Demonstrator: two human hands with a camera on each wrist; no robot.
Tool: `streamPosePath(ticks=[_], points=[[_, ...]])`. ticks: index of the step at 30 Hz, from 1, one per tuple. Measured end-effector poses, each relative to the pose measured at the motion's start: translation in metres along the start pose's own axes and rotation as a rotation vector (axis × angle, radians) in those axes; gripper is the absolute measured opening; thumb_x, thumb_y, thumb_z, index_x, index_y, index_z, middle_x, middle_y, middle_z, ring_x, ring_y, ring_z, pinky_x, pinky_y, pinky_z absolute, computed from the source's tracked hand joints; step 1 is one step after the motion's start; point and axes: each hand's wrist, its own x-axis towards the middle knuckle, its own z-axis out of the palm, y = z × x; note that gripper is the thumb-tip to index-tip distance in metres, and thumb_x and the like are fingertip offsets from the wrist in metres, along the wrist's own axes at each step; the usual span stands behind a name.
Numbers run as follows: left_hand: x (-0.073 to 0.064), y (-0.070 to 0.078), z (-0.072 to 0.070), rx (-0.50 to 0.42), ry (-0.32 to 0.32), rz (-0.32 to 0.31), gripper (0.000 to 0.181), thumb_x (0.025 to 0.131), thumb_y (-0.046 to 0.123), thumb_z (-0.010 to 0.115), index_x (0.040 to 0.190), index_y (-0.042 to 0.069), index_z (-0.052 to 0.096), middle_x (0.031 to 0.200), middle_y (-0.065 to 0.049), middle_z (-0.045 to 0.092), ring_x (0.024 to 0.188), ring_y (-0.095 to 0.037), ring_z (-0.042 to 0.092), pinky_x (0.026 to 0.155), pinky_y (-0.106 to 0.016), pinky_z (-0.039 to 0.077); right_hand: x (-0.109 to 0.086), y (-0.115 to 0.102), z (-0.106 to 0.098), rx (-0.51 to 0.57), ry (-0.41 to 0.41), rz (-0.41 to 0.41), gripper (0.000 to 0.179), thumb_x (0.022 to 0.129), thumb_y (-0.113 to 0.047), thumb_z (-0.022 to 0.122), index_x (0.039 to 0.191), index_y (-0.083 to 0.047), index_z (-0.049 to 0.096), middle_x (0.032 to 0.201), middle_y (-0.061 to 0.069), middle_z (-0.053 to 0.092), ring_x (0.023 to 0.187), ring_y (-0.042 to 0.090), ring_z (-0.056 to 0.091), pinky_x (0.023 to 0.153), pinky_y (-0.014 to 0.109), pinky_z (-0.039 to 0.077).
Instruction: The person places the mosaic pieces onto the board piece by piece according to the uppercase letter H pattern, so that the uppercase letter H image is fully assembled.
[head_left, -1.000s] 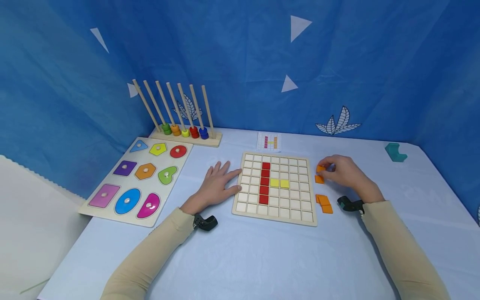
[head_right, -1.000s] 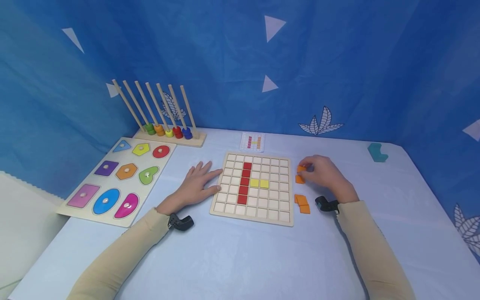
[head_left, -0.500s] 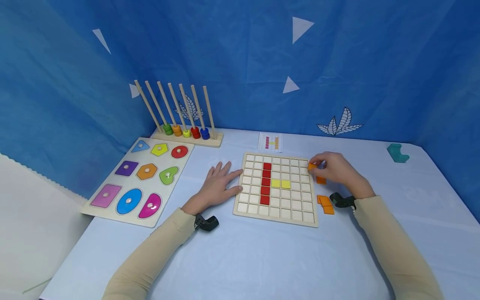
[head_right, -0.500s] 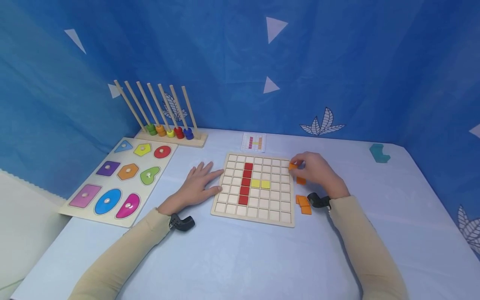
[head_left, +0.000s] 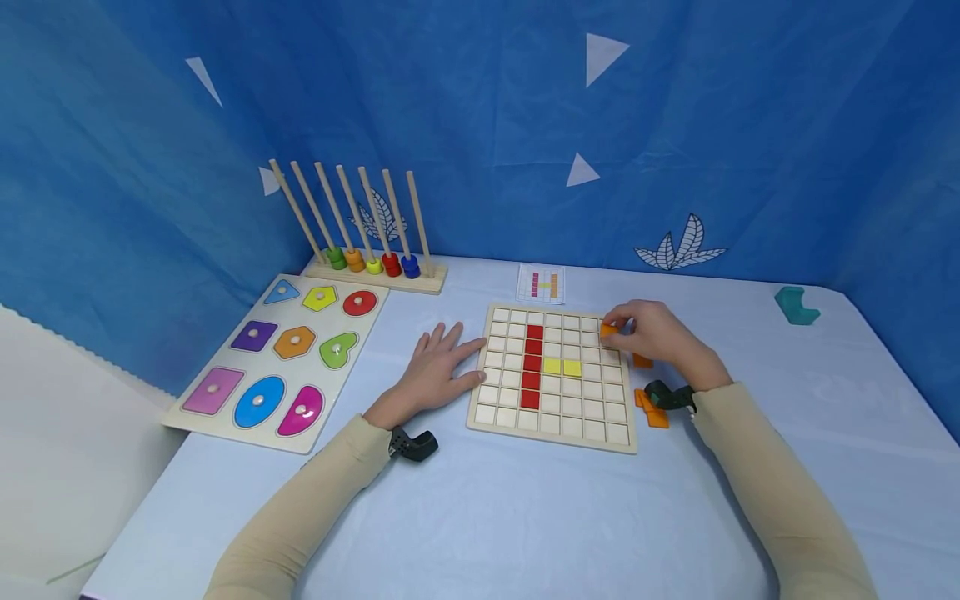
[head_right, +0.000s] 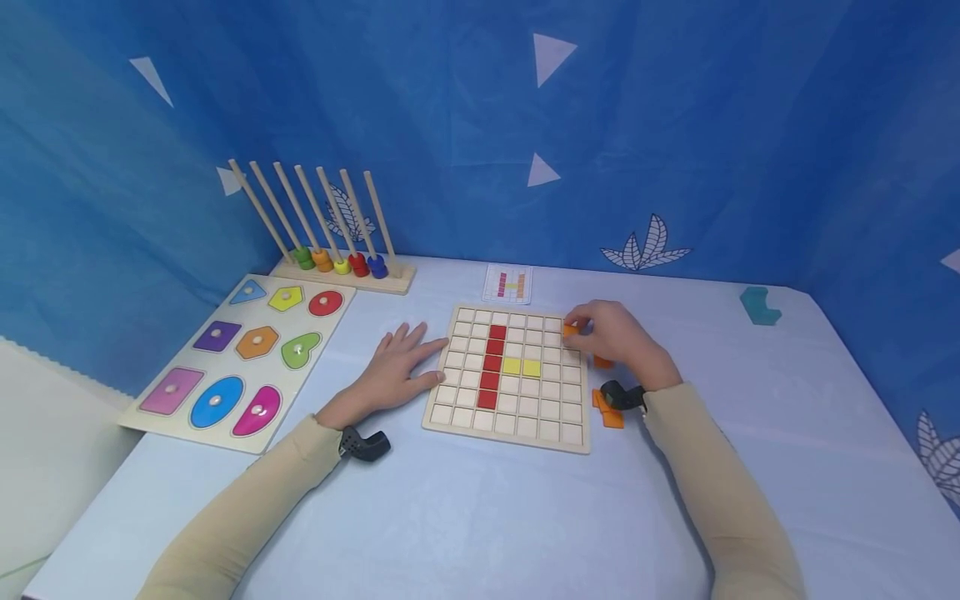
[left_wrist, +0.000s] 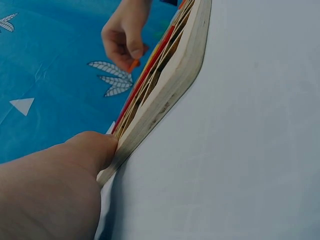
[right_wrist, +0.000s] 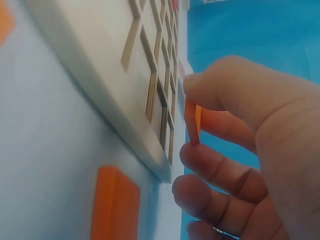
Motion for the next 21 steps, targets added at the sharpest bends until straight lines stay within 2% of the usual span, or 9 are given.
streamPosePath(ticks=[10,21], points=[[0.000,0.000,0.000,0.003,-0.006,-0.012,0.064,0.099,0.050,0.056,0.157,0.024,0.043,0.169,-0.022,0.022,0.158,-0.049,0.008,0.125,-0.068,0.008,0.009,-0.004,0.006,0.003,-0.018,-0.027,0.032,0.089,-0.021,0.078,0.115,-0.004,0.074,0.095,0.013,0.068,0.074,0.021,0.054,0.058,0.030,0.046],[-0.002,0.002,-0.002,0.001,-0.005,0.001,0.064,0.099,0.048,0.056,0.156,0.023,0.044,0.169,-0.022,0.022,0.157,-0.049,0.008,0.124,-0.068,0.008,0.011,-0.006,0.011,-0.011,-0.017,-0.067,0.031,0.088,-0.021,0.079,0.114,-0.004,0.075,0.095,0.012,0.069,0.075,0.020,0.055,0.064,0.030,0.047]])
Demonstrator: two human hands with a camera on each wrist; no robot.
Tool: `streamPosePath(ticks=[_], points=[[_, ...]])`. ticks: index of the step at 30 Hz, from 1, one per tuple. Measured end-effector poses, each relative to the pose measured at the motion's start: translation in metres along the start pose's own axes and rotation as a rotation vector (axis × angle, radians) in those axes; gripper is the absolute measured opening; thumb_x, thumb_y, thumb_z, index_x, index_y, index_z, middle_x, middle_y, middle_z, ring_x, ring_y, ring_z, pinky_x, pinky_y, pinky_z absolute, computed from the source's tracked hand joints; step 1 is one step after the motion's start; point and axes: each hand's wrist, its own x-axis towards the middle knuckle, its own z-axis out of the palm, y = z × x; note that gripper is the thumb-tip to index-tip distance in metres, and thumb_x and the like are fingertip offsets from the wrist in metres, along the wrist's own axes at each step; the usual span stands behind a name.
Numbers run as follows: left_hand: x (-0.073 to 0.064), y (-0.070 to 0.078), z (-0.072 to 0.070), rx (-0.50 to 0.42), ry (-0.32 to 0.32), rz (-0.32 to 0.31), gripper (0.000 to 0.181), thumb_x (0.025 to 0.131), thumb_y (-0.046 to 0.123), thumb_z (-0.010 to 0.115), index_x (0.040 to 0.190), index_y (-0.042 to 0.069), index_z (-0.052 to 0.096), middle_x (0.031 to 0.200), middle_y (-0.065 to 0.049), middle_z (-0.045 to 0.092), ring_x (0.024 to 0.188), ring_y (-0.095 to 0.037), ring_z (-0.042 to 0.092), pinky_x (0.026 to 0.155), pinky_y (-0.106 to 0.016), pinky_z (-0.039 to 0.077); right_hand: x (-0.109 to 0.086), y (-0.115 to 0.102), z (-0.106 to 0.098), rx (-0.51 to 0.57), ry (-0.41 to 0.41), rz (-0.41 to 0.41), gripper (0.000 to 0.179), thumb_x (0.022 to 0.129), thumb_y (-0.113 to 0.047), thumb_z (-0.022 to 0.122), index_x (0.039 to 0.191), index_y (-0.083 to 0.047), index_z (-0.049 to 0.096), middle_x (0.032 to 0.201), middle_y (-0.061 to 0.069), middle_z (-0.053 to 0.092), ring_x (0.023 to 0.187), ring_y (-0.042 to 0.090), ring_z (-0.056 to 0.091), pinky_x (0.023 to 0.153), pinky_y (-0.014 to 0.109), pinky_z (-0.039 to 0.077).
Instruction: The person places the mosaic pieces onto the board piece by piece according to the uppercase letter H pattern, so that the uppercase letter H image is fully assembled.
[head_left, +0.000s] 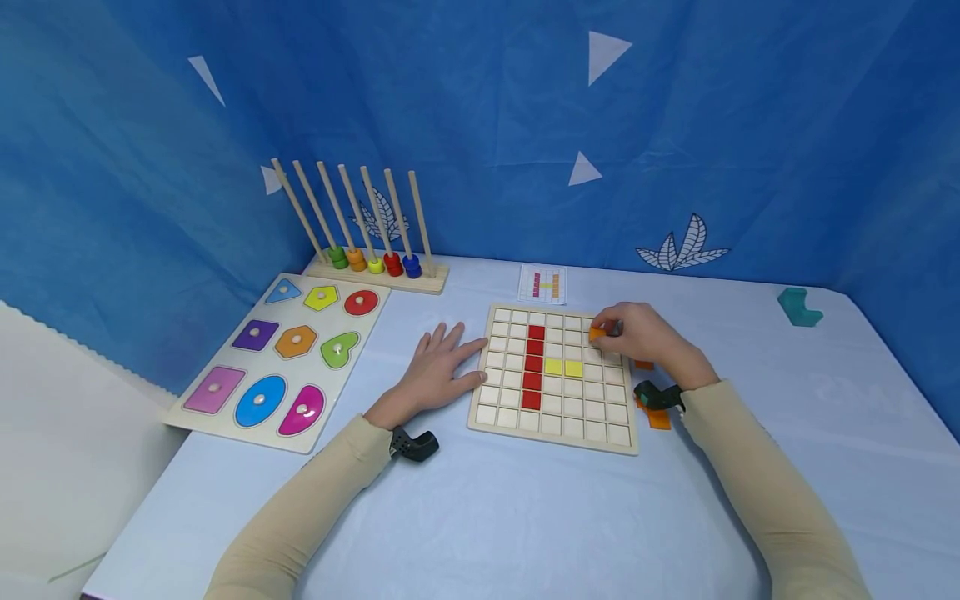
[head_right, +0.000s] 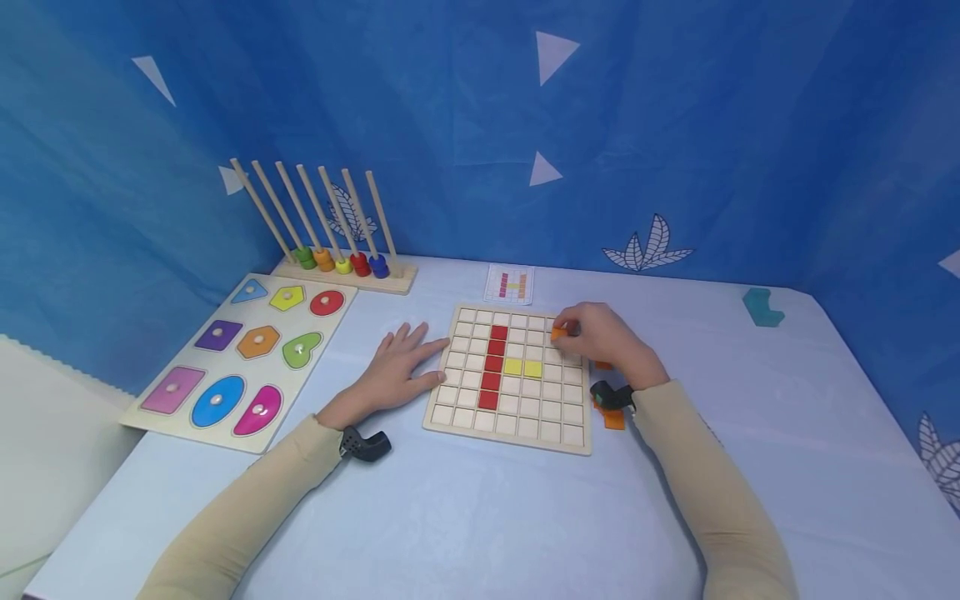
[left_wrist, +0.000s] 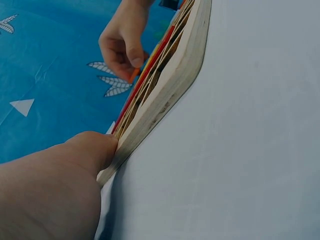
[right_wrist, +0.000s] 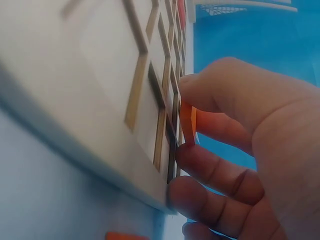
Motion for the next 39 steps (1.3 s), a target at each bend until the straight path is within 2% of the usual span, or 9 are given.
streamPosePath(ticks=[12,29,39], points=[[0.0014,-0.0004,0.0000,-0.006,-0.002,-0.005,0.064,0.099,0.049,0.056,0.156,0.024,0.044,0.169,-0.021,0.022,0.158,-0.048,0.007,0.125,-0.067,0.007,0.0019,-0.0015,0.0008,-0.001,0.009,-0.035,0.030,0.087,-0.018,0.079,0.113,-0.003,0.075,0.094,0.012,0.068,0.077,0.020,0.056,0.067,0.031,0.047],[0.0003,0.0010,-0.0011,-0.008,-0.005,-0.006,0.064,0.099,0.050,0.057,0.156,0.025,0.044,0.169,-0.021,0.022,0.158,-0.048,0.008,0.125,-0.068,0.008,0.0029,-0.0035,0.0027,-0.002,-0.025,0.009,0.034,0.087,-0.018,0.078,0.117,-0.003,0.074,0.100,0.013,0.069,0.084,0.022,0.057,0.070,0.031,0.048],[0.0004,0.0005,-0.0007,0.000,-0.004,-0.006,0.064,0.099,0.049,0.057,0.156,0.024,0.044,0.169,-0.022,0.023,0.157,-0.049,0.009,0.124,-0.068,0.008,0.0014,-0.0043,0.0025,-0.003,-0.020,0.001,0.033,0.087,-0.019,0.078,0.116,-0.003,0.075,0.099,0.012,0.069,0.083,0.021,0.057,0.070,0.031,0.048]])
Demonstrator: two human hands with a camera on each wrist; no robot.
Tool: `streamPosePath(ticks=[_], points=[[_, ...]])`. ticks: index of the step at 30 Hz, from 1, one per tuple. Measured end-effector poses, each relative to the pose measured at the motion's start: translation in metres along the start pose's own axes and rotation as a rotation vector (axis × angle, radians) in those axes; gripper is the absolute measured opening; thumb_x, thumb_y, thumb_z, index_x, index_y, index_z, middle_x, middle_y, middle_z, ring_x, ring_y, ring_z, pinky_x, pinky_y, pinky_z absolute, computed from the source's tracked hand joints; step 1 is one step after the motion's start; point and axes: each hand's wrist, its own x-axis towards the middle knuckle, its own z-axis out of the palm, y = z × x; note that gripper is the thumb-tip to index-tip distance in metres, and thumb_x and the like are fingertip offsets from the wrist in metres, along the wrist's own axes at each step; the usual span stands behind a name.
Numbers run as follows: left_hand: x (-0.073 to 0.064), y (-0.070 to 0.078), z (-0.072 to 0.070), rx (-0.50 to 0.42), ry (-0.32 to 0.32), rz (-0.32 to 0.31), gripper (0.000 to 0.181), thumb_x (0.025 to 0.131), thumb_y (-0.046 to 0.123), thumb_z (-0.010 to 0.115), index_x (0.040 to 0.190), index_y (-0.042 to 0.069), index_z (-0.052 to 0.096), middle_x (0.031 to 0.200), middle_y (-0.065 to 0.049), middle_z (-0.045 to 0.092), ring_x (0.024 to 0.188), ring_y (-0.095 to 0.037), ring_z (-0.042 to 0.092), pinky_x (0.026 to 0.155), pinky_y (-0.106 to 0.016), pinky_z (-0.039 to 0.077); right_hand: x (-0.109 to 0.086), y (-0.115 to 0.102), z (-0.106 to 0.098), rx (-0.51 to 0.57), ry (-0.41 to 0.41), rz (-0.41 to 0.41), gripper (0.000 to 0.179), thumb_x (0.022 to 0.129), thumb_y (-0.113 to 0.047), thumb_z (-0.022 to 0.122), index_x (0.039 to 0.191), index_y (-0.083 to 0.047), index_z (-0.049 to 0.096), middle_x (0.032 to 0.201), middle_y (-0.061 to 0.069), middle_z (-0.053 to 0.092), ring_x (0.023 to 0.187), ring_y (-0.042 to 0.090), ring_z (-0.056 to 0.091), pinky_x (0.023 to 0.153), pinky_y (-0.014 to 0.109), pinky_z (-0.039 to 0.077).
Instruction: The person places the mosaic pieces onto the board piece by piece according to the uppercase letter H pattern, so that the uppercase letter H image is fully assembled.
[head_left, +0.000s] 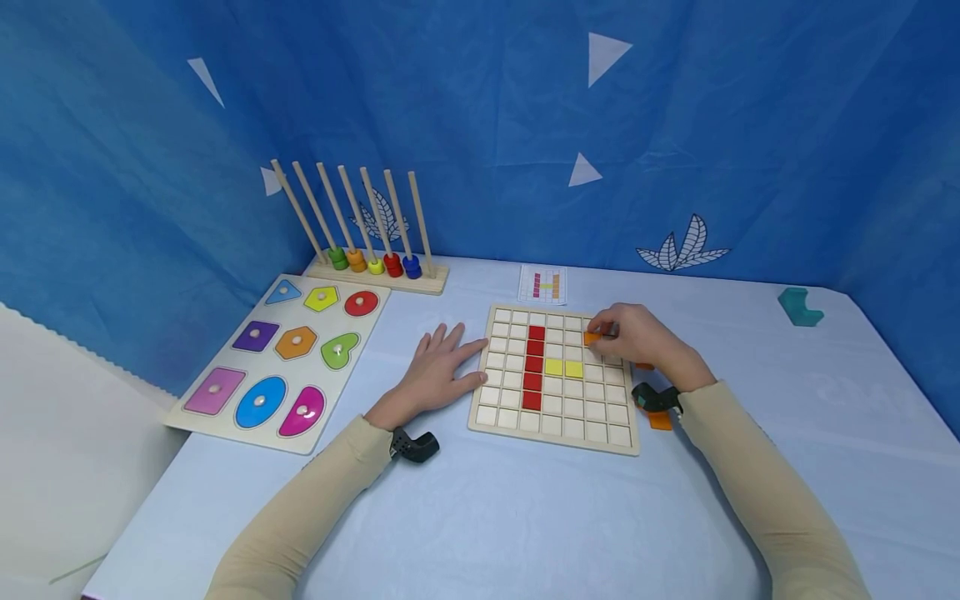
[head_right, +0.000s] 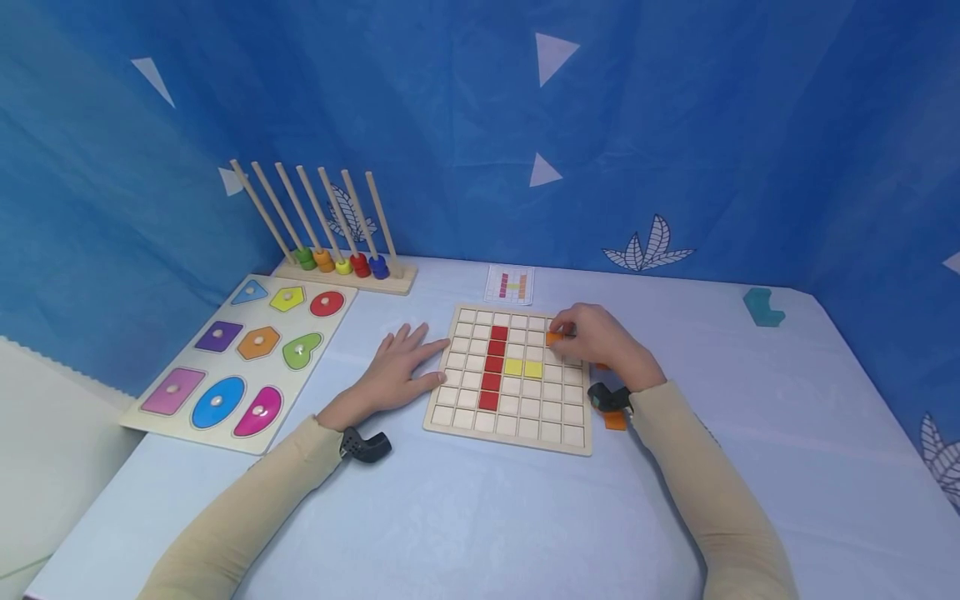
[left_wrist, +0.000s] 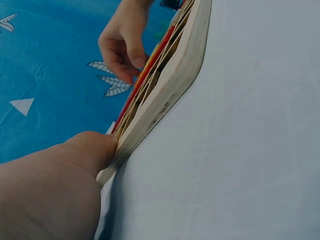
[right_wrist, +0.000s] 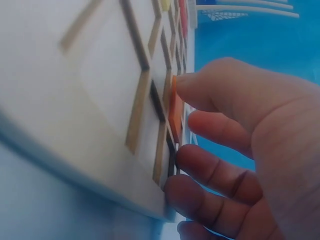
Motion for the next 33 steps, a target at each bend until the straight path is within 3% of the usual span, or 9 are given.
streamPosePath(ticks=[13,24,33], points=[[-0.001,0.001,0.000,-0.004,-0.005,-0.004,0.064,0.099,0.049,0.057,0.157,0.024,0.043,0.169,-0.021,0.022,0.158,-0.048,0.008,0.125,-0.068,0.008,-0.021,0.006,-0.011,0.004,-0.016,0.075,0.038,0.087,-0.021,0.077,0.119,-0.001,0.073,0.099,0.014,0.068,0.071,0.019,0.053,0.056,0.029,0.047],[-0.001,0.001,-0.002,0.007,-0.001,-0.007,0.064,0.099,0.048,0.057,0.157,0.023,0.043,0.169,-0.022,0.022,0.157,-0.049,0.009,0.124,-0.068,0.008,-0.048,0.022,-0.016,-0.056,0.013,0.095,0.041,0.084,-0.021,0.081,0.118,0.000,0.073,0.096,0.012,0.070,0.081,0.020,0.056,0.069,0.027,0.052],[-0.002,0.003,-0.002,-0.004,0.000,-0.009,0.064,0.099,0.048,0.058,0.156,0.024,0.044,0.169,-0.021,0.023,0.158,-0.048,0.009,0.125,-0.068,0.008,-0.057,0.030,-0.016,-0.055,0.020,0.098,0.041,0.083,-0.019,0.081,0.118,0.001,0.073,0.097,0.013,0.071,0.078,0.020,0.057,0.068,0.027,0.052]])
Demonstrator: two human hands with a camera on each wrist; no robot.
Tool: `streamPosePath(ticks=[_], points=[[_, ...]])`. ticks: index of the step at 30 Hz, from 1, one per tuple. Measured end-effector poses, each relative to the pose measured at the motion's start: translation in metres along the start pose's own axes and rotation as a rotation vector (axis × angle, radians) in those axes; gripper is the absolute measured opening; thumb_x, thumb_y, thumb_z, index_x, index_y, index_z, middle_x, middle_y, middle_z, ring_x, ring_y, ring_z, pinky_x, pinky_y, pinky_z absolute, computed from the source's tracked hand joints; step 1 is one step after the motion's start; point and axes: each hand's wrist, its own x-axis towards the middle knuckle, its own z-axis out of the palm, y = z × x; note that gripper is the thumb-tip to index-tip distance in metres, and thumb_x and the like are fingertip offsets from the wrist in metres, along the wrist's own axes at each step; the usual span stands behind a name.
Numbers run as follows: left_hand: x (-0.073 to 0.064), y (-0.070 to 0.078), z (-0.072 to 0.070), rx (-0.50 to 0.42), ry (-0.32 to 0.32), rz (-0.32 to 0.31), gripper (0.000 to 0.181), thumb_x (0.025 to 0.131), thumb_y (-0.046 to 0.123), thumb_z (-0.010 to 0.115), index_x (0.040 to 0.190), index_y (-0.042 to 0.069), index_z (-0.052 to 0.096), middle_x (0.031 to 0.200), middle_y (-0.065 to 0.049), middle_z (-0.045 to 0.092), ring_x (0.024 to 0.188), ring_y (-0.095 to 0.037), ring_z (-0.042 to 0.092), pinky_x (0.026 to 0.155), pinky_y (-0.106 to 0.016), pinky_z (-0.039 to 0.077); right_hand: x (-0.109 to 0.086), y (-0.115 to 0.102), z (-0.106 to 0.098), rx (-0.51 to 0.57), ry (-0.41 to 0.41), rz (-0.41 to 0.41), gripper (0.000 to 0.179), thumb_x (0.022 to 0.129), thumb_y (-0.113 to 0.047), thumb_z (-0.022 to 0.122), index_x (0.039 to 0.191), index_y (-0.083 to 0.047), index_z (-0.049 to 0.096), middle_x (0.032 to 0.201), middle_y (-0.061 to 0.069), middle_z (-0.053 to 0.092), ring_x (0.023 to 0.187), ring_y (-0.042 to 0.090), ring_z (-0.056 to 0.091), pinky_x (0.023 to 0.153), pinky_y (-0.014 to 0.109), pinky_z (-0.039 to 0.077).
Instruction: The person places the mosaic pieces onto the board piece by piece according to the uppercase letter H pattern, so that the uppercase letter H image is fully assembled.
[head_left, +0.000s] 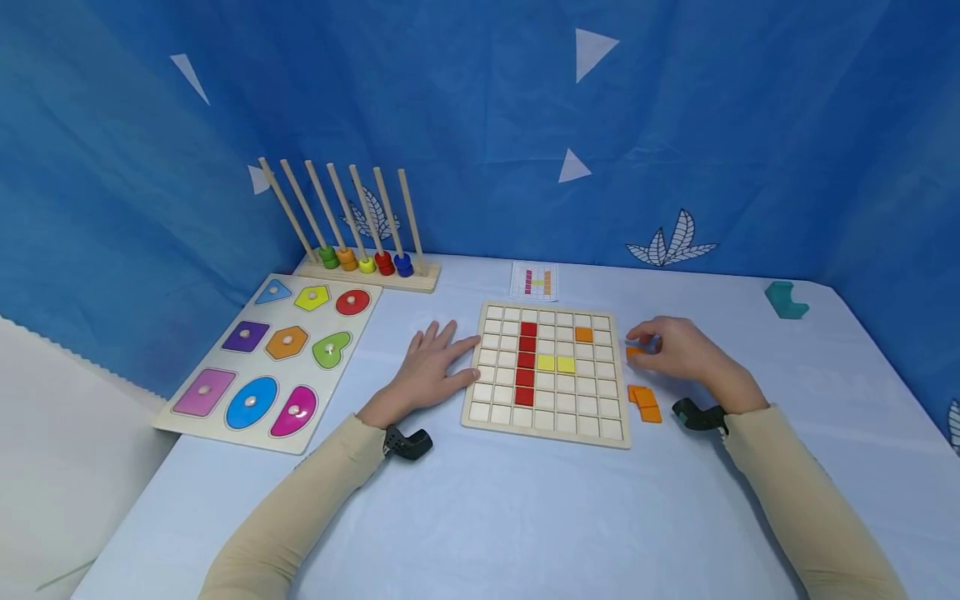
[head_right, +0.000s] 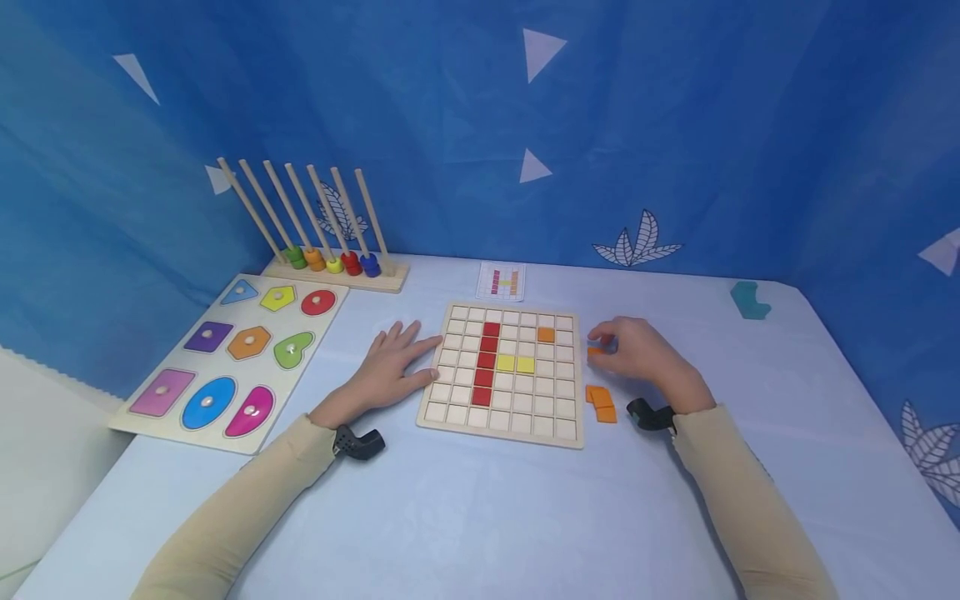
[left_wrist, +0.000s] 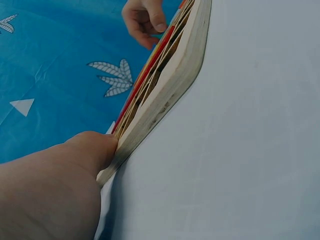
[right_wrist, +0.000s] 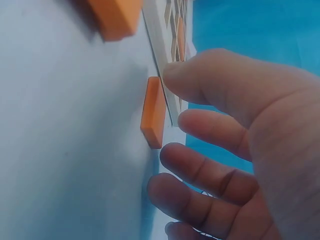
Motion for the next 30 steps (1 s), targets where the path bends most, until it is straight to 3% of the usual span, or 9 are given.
streamPosePath(ticks=[30], points=[[0.0015,-0.0013,0.0012,-0.006,-0.008,-0.006,0.064,0.099,0.049,0.057,0.157,0.024,0.043,0.169,-0.020,0.022,0.158,-0.047,0.007,0.125,-0.067,0.007,0.0002,0.0044,0.0053,-0.014,0.014,-0.040,0.040,0.081,-0.018,0.084,0.115,0.000,0.074,0.096,0.013,0.071,0.077,0.019,0.056,0.070,0.029,0.053]])
